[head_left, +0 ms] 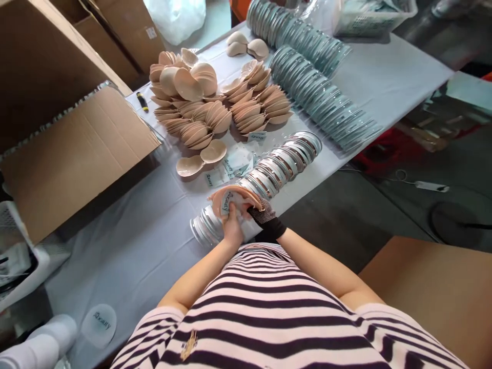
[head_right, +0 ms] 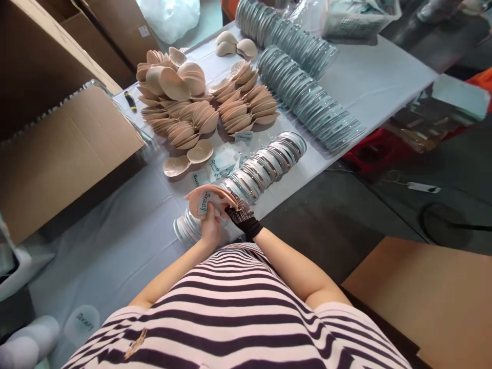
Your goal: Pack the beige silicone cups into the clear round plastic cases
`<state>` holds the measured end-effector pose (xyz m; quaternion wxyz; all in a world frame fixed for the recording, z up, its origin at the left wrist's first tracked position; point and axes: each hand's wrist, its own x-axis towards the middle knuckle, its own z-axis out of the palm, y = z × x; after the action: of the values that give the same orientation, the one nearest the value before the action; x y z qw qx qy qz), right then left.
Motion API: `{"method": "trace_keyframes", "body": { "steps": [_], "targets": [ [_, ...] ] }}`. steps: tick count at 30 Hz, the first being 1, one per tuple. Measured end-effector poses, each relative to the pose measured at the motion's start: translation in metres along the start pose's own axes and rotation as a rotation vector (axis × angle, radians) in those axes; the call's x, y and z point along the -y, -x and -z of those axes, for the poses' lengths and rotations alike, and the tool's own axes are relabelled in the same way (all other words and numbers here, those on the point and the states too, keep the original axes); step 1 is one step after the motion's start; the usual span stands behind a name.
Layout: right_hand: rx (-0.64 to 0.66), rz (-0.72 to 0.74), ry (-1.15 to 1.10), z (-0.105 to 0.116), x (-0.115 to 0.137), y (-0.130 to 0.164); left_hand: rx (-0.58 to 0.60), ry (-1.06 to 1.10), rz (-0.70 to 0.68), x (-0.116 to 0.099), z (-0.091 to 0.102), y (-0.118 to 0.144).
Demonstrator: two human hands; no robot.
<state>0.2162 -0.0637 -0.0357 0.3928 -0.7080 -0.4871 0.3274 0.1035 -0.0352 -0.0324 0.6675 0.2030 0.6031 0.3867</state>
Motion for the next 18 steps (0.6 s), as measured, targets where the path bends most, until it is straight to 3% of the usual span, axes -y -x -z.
{"method": "trace_keyframes", "body": {
  "steps": [3, 6, 8, 10, 12, 13, 16, 18],
  "targets": [
    [-0.021, 0.026, -0.143, 0.001, -0.009, 0.023, 0.1, -0.218, 0.02, 0.017, 0.033, 0.001],
    [-0.078, 0.067, -0.037, 0.009, -0.017, 0.055, 0.446, -0.593, -0.029, 0.015, 0.055, -0.005],
    [-0.207, 0.038, 0.08, 0.017, -0.024, 0.074, 0.639, -0.737, -0.079, 0.001, 0.057, -0.015],
    [-0.381, -0.077, 0.188, 0.026, -0.032, 0.087, 0.725, -0.801, -0.192, -0.02, 0.045, -0.032],
    [-0.525, -0.215, 0.283, 0.034, -0.04, 0.092, 0.801, -0.901, -0.436, -0.039, 0.023, -0.052],
    [-0.577, -0.265, 0.319, 0.037, -0.043, 0.092, 0.837, -0.927, -0.495, -0.045, 0.01, -0.062],
    [-0.671, -0.327, 0.365, 0.04, -0.051, 0.087, 0.966, -1.091, -0.632, -0.051, -0.027, -0.085],
    [-0.698, -0.317, 0.35, 0.036, -0.055, 0.083, 1.029, -1.198, -0.681, -0.045, -0.041, -0.094]
  ]
}}
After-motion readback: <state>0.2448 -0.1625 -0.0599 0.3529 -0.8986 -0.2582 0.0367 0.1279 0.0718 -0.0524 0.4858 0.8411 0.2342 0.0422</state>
